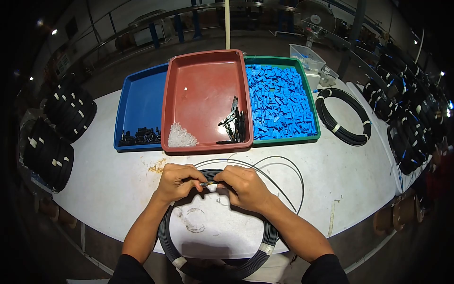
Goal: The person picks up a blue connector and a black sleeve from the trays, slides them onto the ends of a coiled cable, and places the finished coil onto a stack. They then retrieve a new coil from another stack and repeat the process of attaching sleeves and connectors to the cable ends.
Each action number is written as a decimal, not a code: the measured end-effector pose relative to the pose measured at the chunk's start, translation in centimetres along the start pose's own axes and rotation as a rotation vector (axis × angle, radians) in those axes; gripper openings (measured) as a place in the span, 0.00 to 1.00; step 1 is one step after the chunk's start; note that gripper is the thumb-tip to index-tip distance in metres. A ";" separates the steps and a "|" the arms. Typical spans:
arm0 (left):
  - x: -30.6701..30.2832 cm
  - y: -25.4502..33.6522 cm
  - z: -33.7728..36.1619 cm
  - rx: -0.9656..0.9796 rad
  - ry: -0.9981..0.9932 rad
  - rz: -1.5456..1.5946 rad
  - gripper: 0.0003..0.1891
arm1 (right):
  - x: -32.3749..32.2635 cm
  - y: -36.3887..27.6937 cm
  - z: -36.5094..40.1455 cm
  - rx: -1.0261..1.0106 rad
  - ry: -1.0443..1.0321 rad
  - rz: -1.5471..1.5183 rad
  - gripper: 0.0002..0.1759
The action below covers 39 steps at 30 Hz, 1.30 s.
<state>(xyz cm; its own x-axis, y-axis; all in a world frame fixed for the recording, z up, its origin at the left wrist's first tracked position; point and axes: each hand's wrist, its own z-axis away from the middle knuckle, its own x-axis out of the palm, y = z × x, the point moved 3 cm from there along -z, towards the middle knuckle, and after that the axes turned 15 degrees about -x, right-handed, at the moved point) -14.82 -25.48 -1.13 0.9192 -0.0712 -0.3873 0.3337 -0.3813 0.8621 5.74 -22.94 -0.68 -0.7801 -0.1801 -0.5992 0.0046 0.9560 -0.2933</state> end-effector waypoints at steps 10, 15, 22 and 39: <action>-0.1 0.1 0.0 -0.071 -0.033 0.012 0.13 | 0.0 0.5 0.0 0.020 0.010 -0.004 0.11; -0.1 0.0 0.0 -0.038 -0.017 -0.016 0.13 | 0.0 0.3 -0.1 0.008 0.012 -0.014 0.12; -0.2 -0.5 -0.1 -0.054 0.024 -0.040 0.12 | 0.3 0.6 0.0 0.018 0.028 -0.034 0.12; -0.8 -1.3 -0.5 -0.117 0.180 -0.121 0.15 | -2.7 3.8 1.8 0.129 0.178 0.207 0.07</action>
<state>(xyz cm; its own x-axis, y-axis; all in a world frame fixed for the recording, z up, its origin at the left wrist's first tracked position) -15.86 -24.47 -1.80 0.8902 0.1376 -0.4343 0.4556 -0.2674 0.8491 8.99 -19.28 -1.53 -0.8517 0.0703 -0.5193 0.2460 0.9287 -0.2776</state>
